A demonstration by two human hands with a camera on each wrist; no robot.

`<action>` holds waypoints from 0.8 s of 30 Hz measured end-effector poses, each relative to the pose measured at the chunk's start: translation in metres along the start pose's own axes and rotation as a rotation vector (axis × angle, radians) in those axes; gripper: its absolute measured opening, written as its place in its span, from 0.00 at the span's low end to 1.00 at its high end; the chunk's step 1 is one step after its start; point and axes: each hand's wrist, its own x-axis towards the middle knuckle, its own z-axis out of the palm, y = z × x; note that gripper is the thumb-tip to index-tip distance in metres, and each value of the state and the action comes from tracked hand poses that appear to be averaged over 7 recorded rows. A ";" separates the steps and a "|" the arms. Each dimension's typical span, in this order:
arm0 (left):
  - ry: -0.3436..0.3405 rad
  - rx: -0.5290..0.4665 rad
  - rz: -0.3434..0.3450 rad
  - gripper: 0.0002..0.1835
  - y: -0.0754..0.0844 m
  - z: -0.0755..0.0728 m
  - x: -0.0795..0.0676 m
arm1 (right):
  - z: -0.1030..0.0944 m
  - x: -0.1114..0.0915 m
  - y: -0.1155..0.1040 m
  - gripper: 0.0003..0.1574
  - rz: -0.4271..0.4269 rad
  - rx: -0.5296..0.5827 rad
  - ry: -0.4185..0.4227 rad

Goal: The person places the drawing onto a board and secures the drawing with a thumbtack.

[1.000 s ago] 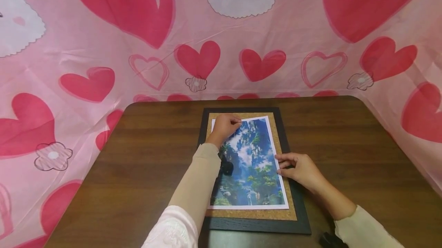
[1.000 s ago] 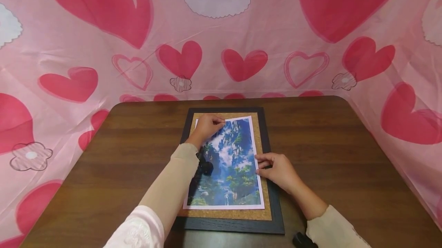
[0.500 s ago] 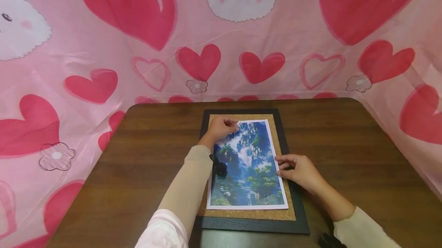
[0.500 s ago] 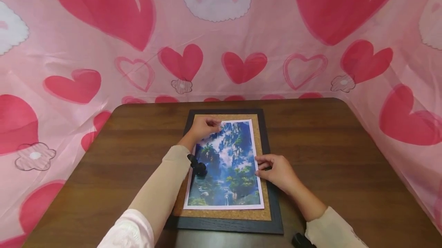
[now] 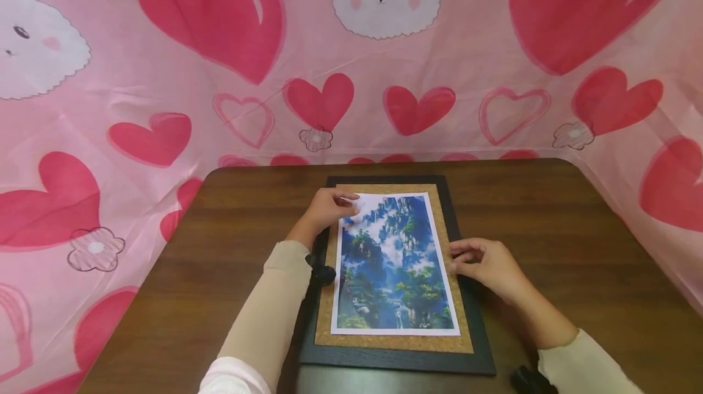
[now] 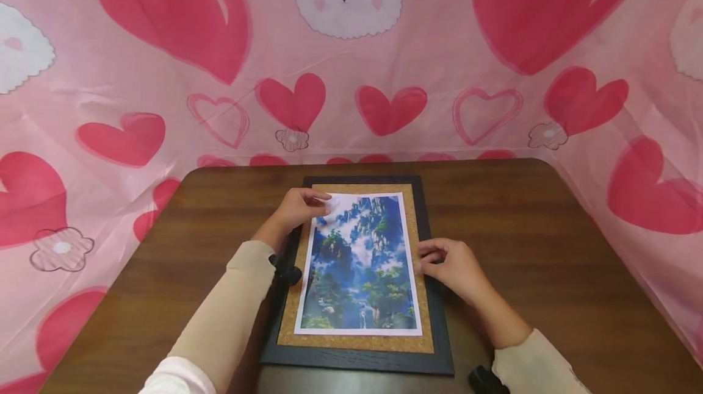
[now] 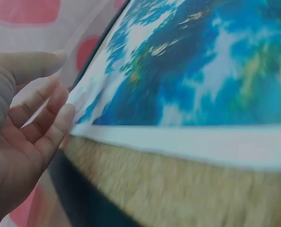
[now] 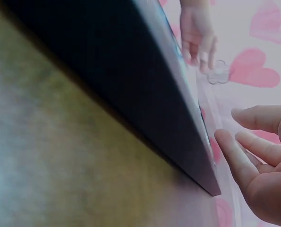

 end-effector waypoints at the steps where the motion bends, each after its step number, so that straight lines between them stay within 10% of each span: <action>1: 0.000 -0.002 0.003 0.17 0.000 -0.002 -0.002 | -0.002 0.000 0.000 0.23 0.003 -0.005 0.004; 24: 0.081 0.004 0.116 0.19 -0.010 -0.047 -0.056 | -0.050 -0.002 0.002 0.28 -0.050 -0.094 0.197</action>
